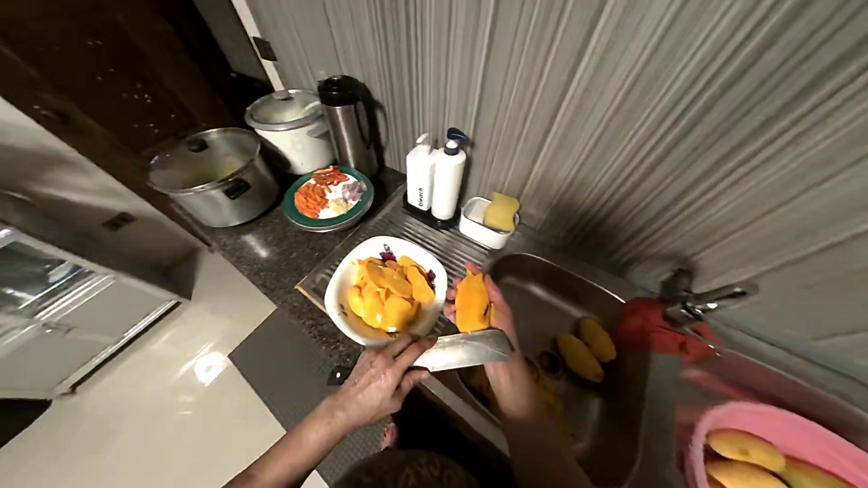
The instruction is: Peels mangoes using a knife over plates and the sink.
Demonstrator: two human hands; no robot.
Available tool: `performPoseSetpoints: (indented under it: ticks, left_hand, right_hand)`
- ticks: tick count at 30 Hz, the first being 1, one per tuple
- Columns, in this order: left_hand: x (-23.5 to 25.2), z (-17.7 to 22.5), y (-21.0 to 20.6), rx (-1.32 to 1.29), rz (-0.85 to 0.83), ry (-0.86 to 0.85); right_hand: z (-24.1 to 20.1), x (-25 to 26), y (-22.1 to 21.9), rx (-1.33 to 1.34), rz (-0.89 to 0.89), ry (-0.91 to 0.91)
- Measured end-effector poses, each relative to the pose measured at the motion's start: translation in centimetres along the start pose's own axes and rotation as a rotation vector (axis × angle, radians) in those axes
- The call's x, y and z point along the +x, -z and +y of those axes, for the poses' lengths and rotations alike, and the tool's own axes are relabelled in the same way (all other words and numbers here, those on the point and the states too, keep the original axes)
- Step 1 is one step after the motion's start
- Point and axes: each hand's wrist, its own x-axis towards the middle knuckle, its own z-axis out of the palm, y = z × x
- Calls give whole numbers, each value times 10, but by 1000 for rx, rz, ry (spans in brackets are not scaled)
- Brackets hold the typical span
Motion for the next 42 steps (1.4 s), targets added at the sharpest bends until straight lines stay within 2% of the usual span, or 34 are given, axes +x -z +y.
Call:
performPoseSetpoints:
  ticks: [3, 11, 16, 21, 27, 34, 42]
  left_hand:
    - [-10, -8, 12, -3, 22, 39]
    - [-25, -29, 27, 6, 42, 108]
    - [-22, -43, 31, 26, 68, 124]
    - [-13, -50, 34, -11, 11, 152]
    - [-8, -66, 31, 6, 13, 158]
    - [13, -73, 26, -4, -14, 183]
    - [20, -92, 28, 3, -37, 217]
  right_hand:
    - [14, 11, -13, 38, -80, -63]
    - [40, 32, -30, 60, -155, -162]
    - [61, 45, -24, 125, -237, -200]
    - [72, 44, -28, 153, -172, -256]
    - [65, 54, -16, 117, -126, -199]
    - [80, 55, -19, 59, -56, -197]
    - [80, 60, -6, 108, -83, -165]
